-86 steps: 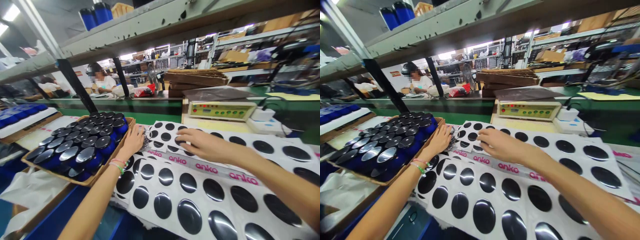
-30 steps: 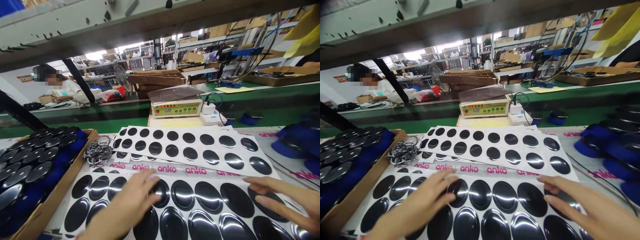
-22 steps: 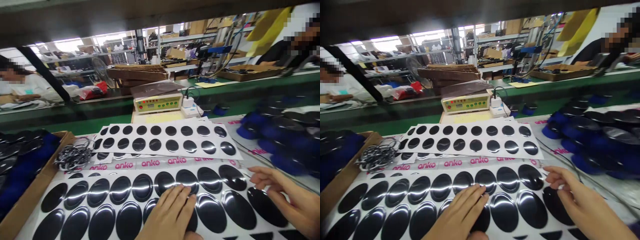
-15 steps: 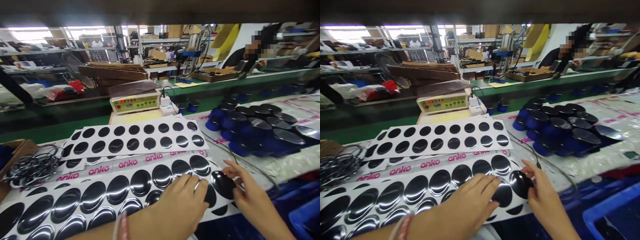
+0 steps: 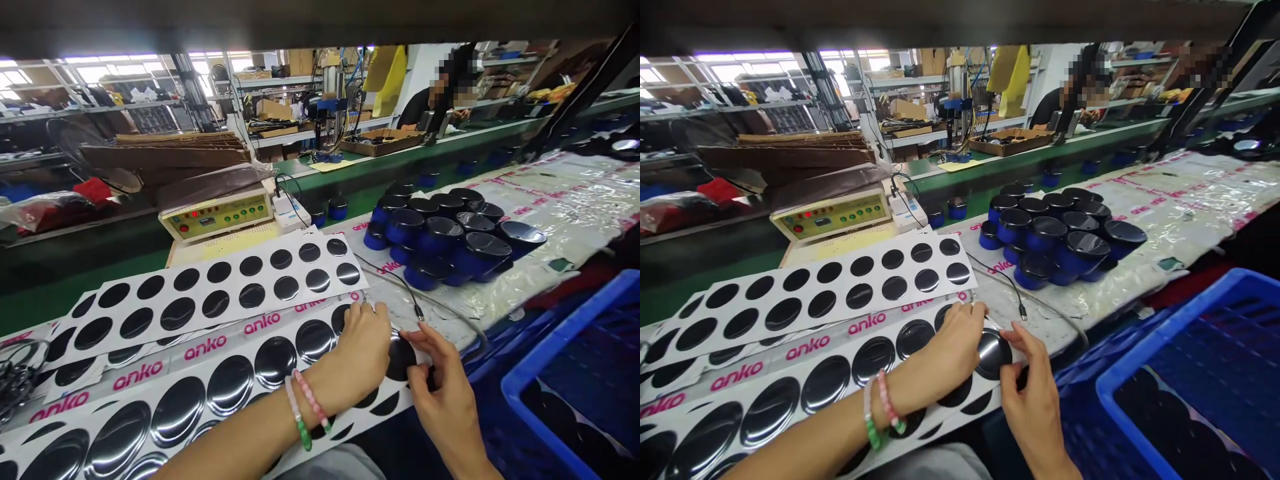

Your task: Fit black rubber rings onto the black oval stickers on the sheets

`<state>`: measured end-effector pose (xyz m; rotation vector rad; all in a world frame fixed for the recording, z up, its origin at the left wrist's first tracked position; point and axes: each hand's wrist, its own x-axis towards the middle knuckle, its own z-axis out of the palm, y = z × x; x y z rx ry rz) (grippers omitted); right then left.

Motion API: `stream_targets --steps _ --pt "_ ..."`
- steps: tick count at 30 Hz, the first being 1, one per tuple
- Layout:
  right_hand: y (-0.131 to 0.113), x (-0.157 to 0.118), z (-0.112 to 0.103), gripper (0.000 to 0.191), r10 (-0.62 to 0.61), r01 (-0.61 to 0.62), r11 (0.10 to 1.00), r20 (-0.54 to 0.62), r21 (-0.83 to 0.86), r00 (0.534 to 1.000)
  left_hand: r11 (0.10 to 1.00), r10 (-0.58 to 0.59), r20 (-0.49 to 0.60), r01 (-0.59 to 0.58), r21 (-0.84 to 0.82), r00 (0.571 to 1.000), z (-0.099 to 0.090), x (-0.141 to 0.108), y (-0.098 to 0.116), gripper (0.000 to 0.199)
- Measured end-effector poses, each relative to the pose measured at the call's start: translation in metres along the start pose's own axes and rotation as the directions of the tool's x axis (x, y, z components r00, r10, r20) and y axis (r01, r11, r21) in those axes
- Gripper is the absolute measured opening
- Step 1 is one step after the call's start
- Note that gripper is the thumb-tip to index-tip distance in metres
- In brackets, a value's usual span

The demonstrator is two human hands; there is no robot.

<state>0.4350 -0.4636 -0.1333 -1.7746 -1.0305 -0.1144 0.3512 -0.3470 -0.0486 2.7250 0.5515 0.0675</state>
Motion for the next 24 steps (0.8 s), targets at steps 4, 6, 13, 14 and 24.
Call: stream_targets --steps 4,6,13,14,24 --pt "-0.004 0.001 0.004 0.054 -0.128 0.123 0.989 -0.058 -0.084 0.990 0.999 -0.022 0.003 0.022 -0.041 1.000 -0.002 0.002 0.005 0.018" --pt "-0.006 0.001 0.006 0.052 -0.179 0.166 0.978 -0.099 -0.127 0.979 0.995 -0.057 0.011 0.058 -0.076 0.998 -0.003 0.000 0.010 0.016" --pt "-0.004 -0.004 0.009 0.045 -0.172 0.147 0.979 -0.181 -0.141 0.968 0.984 -0.015 0.046 0.023 -0.179 0.999 0.002 -0.005 0.011 0.019" --pt "-0.002 -0.005 0.009 0.044 -0.137 0.116 0.987 -0.195 -0.116 0.971 0.983 -0.012 0.027 0.017 -0.180 1.000 0.004 -0.006 0.009 0.017" --pt "0.015 -0.006 -0.012 0.058 -0.301 0.301 0.951 0.014 -0.070 0.953 0.810 0.239 -0.558 -0.480 -0.337 0.795 0.016 -0.024 -0.009 0.023"
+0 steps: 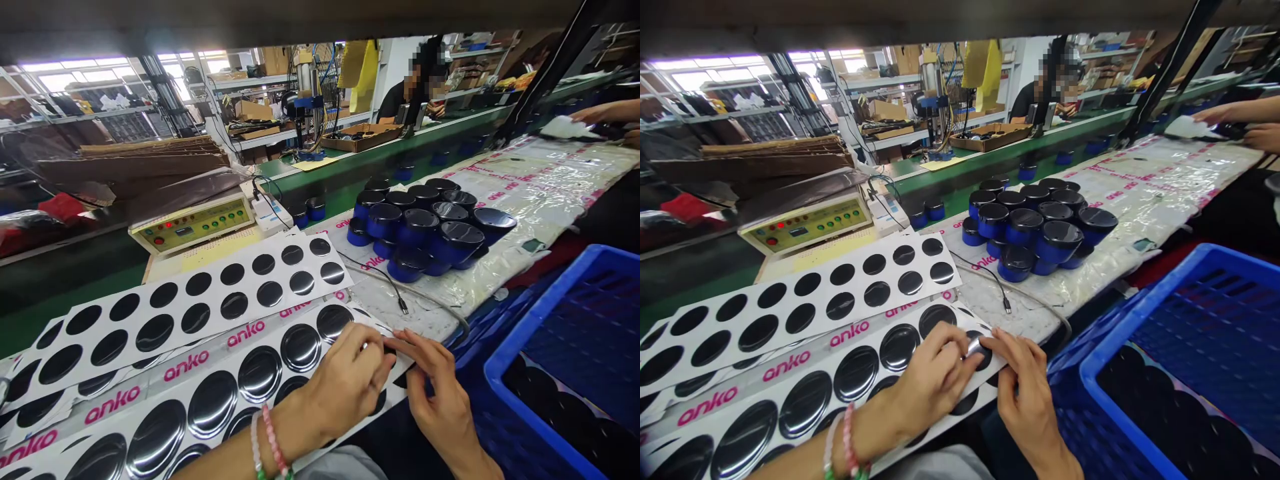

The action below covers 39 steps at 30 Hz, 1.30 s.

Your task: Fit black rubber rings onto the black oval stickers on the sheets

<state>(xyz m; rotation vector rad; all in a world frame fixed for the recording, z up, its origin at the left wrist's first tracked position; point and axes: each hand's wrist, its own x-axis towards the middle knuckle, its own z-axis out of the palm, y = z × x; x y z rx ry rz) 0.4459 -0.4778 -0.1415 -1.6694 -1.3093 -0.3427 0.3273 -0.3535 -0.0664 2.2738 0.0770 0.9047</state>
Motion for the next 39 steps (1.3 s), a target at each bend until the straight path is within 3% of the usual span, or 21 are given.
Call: stream_targets --steps 2,3,5,7,8,10,15,22,27,32,35,39 --pt "-0.003 0.006 -0.005 0.055 -0.043 0.044 0.997 0.017 -0.063 0.999 0.996 0.045 -0.135 -0.055 -0.073 0.990 -0.015 0.006 -0.002 0.022" --pt "-0.006 0.009 -0.007 0.053 -0.047 0.049 0.996 0.023 -0.074 0.999 0.995 -0.012 -0.132 -0.002 -0.101 0.991 -0.024 0.011 -0.005 0.017" --pt "-0.013 0.016 -0.009 0.048 -0.038 0.040 0.997 0.026 -0.067 0.999 0.977 -0.188 0.044 0.191 -0.090 0.981 -0.041 0.020 -0.013 0.032" --pt "-0.021 0.022 -0.009 0.043 -0.026 0.027 0.999 0.047 -0.021 0.999 0.947 -0.315 0.293 0.321 0.031 0.903 -0.053 0.027 -0.023 0.047" --pt "-0.025 0.024 -0.007 0.041 -0.024 0.023 1.000 0.075 0.010 0.997 0.938 -0.344 0.370 0.328 0.108 0.863 -0.056 0.029 -0.027 0.044" --pt "-0.030 0.028 -0.003 0.039 -0.012 0.004 0.999 0.145 0.055 0.989 0.933 -0.349 0.450 0.258 0.253 0.822 -0.055 0.031 -0.031 0.029" --pt "-0.031 0.027 0.006 0.039 0.069 -0.075 0.997 0.167 0.034 0.984 0.839 -0.363 0.508 0.036 0.544 0.781 -0.043 0.038 -0.031 0.039" --pt "-0.031 0.024 0.009 0.037 0.071 -0.074 0.997 0.119 0.016 0.990 0.792 -0.352 0.598 -0.112 0.601 0.720 -0.033 0.046 -0.018 0.017" --pt "-0.033 0.025 0.012 0.034 0.056 -0.056 0.998 0.076 -0.006 0.996 0.781 -0.344 0.595 -0.130 0.611 0.727 -0.030 0.040 -0.024 0.013" --pt "-0.033 0.025 0.012 0.035 0.063 -0.064 0.998 0.087 0.008 0.994 0.792 -0.394 0.482 0.024 0.609 0.782 -0.049 0.037 -0.032 0.011" --pt "-0.033 0.024 0.013 0.034 0.070 -0.070 0.998 0.077 -0.003 0.995 0.822 -0.377 0.426 0.085 0.563 0.822 -0.050 0.030 -0.028 0.004" --pt "-0.033 0.024 0.014 0.032 0.063 -0.063 0.998 0.056 -0.015 0.996 0.838 -0.403 0.393 0.160 0.522 0.827 -0.043 0.025 -0.027 0.031"
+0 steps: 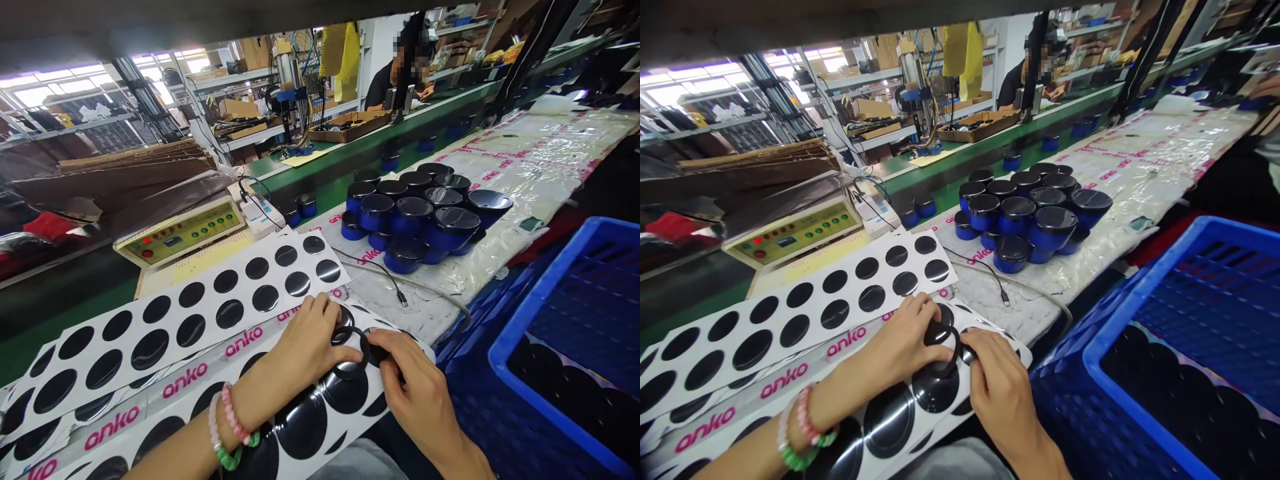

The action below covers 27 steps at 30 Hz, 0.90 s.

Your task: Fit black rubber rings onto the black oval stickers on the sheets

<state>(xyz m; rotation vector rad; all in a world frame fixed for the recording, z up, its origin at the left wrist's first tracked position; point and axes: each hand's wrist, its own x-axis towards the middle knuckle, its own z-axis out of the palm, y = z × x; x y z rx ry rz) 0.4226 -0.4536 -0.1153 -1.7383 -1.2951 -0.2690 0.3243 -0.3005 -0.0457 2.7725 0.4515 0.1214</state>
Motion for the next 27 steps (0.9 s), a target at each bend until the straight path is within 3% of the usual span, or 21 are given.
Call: stream_targets --steps 6,10,13,16,20,22,24,25,27 --pt "-0.001 -0.001 -0.001 0.035 -0.010 0.010 1.000 0.029 0.001 1.000 0.999 0.022 0.128 -0.026 0.034 0.991 -0.003 0.007 0.009 0.002" --pt "-0.002 0.000 -0.001 0.036 -0.006 0.006 1.000 0.018 0.000 1.000 0.997 0.009 0.091 -0.001 -0.083 0.996 -0.002 0.012 0.014 0.017" --pt "-0.003 0.000 -0.001 0.037 0.002 -0.002 1.000 0.018 0.007 1.000 0.966 -0.069 0.038 0.076 -0.247 0.997 -0.005 0.015 0.000 0.017" --pt "-0.003 0.000 -0.001 0.036 0.014 -0.014 1.000 0.016 0.010 1.000 0.875 -0.179 -0.039 0.141 -0.462 0.983 -0.014 0.014 -0.027 0.011" --pt "-0.001 -0.001 -0.002 0.038 0.016 -0.017 1.000 0.023 0.017 1.000 0.714 -0.329 -0.165 0.131 -0.688 0.930 -0.039 -0.002 -0.059 0.021" --pt "-0.001 -0.001 -0.002 0.038 0.021 -0.022 1.000 0.026 0.020 0.999 0.629 -0.359 -0.153 0.117 -0.768 0.921 -0.052 -0.015 -0.061 0.023" --pt "-0.001 0.000 -0.003 0.037 0.021 -0.022 1.000 0.043 0.021 0.999 0.584 -0.324 -0.055 0.154 -0.797 0.944 -0.056 -0.027 -0.048 0.019" --pt "-0.001 0.000 -0.003 0.037 0.019 -0.020 1.000 0.058 0.021 0.998 0.621 -0.287 0.003 0.189 -0.761 0.958 -0.054 -0.033 -0.037 0.017" --pt "-0.002 0.001 -0.005 0.037 0.018 -0.020 1.000 0.087 0.019 0.996 0.795 -0.207 0.092 0.222 -0.565 0.974 -0.039 -0.039 -0.010 0.012"
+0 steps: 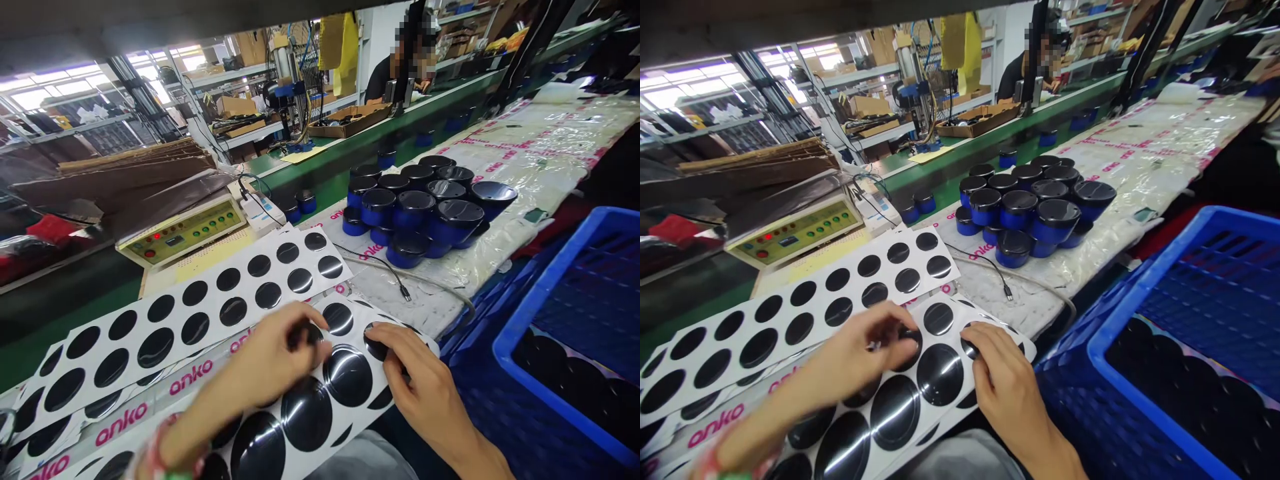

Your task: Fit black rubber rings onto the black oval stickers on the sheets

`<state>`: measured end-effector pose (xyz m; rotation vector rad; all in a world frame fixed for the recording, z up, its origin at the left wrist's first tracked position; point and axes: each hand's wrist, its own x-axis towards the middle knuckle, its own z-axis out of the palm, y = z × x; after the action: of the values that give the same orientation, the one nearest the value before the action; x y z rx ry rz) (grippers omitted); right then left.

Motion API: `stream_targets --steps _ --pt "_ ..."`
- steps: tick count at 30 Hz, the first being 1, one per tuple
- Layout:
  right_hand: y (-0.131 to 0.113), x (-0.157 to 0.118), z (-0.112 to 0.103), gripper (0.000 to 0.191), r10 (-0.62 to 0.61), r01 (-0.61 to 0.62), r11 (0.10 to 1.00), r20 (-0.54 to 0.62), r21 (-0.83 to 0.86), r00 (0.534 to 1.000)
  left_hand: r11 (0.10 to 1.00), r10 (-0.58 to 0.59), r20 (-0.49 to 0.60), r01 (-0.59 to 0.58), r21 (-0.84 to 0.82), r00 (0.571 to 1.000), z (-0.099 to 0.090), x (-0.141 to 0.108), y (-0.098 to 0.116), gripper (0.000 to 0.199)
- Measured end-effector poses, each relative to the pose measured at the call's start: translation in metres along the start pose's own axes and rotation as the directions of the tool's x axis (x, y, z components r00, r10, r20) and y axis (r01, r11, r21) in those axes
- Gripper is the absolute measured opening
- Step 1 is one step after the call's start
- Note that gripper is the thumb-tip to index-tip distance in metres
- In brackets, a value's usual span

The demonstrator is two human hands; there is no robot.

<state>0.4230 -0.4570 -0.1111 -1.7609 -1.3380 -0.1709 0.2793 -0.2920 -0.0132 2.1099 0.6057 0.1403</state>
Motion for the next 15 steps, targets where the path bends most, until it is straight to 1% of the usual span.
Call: stream_targets --steps 1,3,5,6,8,11,15 --pt "-0.001 0.000 -0.001 0.037 0.002 -0.002 1.000 0.010 0.000 1.000 0.985 0.023 0.044 -0.030 0.170 0.999 0.016 -0.003 0.005 0.012" --pt "-0.002 -0.001 -0.002 0.036 0.006 -0.006 1.000 0.014 0.004 1.000 0.884 0.032 0.105 -0.077 0.461 0.994 0.046 -0.004 0.010 0.019" --pt "-0.003 -0.001 -0.002 0.036 0.006 -0.007 1.000 0.009 0.010 1.000 0.795 -0.007 0.123 -0.069 0.603 0.992 0.067 -0.001 0.012 0.030" --pt "-0.003 -0.002 -0.002 0.036 0.007 -0.008 1.000 0.008 0.012 1.000 0.769 -0.029 0.127 -0.059 0.636 0.991 0.072 0.001 0.012 0.034" --pt "-0.002 -0.002 -0.002 0.036 0.009 -0.009 1.000 0.007 0.013 1.000 0.753 -0.041 0.162 -0.076 0.653 0.986 0.075 0.005 0.011 0.032" --pt "0.001 -0.004 -0.004 0.037 -0.012 0.012 1.000 0.021 0.027 1.000 0.754 -0.017 0.229 -0.138 0.642 0.973 0.068 0.007 0.013 0.028" --pt "0.006 -0.007 -0.013 0.031 -0.072 0.061 0.995 0.134 0.082 0.988 0.750 -0.029 0.251 -0.144 0.645 0.968 0.061 0.006 0.017 0.024"
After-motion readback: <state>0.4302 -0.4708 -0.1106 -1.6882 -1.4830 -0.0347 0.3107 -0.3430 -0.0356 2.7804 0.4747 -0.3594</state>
